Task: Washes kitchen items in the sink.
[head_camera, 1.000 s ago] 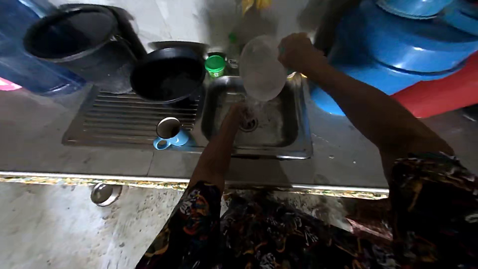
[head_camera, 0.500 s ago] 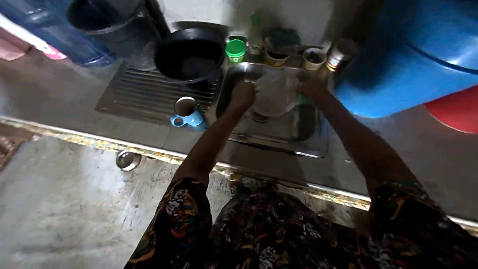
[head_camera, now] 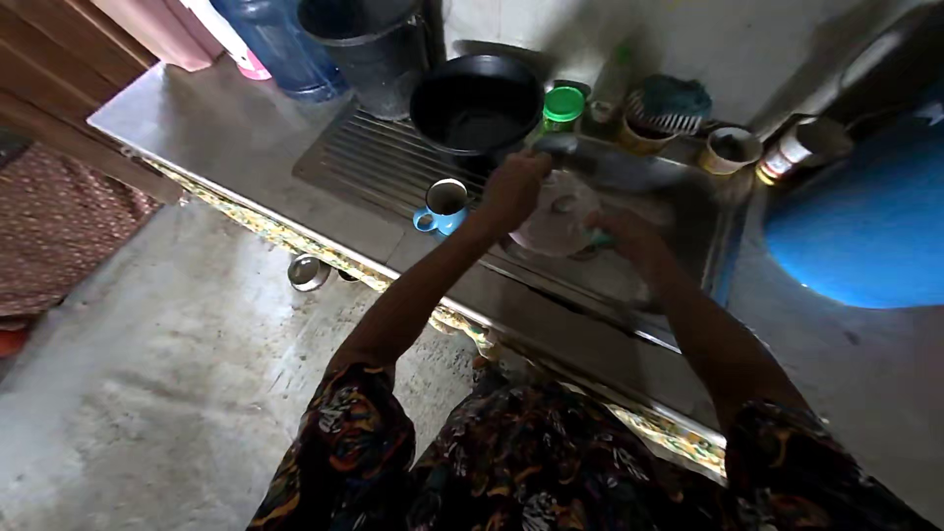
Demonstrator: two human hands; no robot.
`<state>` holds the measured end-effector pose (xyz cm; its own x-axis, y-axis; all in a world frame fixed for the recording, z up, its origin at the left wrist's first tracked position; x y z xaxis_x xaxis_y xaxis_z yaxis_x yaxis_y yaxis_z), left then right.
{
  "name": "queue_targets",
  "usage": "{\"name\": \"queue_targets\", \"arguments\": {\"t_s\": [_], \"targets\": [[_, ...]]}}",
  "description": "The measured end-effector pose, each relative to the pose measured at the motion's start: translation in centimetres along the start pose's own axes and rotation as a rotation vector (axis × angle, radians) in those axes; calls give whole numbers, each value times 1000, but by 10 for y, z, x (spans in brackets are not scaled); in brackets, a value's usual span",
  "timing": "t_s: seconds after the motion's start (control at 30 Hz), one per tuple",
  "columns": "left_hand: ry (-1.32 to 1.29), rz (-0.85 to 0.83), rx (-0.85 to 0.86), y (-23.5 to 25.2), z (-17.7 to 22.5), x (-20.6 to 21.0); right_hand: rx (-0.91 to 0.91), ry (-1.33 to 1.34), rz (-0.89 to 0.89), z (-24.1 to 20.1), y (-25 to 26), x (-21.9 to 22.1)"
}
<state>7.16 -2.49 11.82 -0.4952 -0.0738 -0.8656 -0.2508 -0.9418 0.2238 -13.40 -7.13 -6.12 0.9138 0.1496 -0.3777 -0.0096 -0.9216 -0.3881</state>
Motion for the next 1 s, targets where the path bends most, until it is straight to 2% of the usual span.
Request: {"name": "queue_targets", "arguments": {"t_s": [0.07,0.1,0.17,0.27,0.33,0.47,0.57,0.77,0.87,1.0], "targets": [[-31,54,2,-1,-14,-32,-31,6,3,-7,4,10],[-21,28,1,-3,-25,-42,-59,9,5,-11,6,15],[44,-132,-42,-9,-55,-44,-90,22,8,-15,12,24],[206,-392,-187,-24,-119,-12,-55,60,28,-15,17,35],[258,-479,-230,-36,-150,17,-62,48,28,-15,21,40],[241,-388,-276,-51,-172,35,-66,11,14,-19,22,48],[256,-308,-315,-52,-170,25,-48,27,29,-21,19,51],[360,-201,-424,-50,-190,-31,13,68,22,-30,7,77],[408,-135,-511,-50,-191,-71,-4,102,-29,-39,4,108],[388,-59,-491,-45,-201,-94,-38,114,-147,-54,8,163]]}}
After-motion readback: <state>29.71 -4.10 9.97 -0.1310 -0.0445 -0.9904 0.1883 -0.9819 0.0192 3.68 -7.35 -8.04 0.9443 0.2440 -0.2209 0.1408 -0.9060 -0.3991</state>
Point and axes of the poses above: each hand's wrist, its own y-axis towards the middle knuckle, its own x-axis out of the palm, z = x × y, the point moved 10 cm from there along y, towards the middle knuckle, and after that the axes turned 6 degrees about z, right-handed, at the moved point
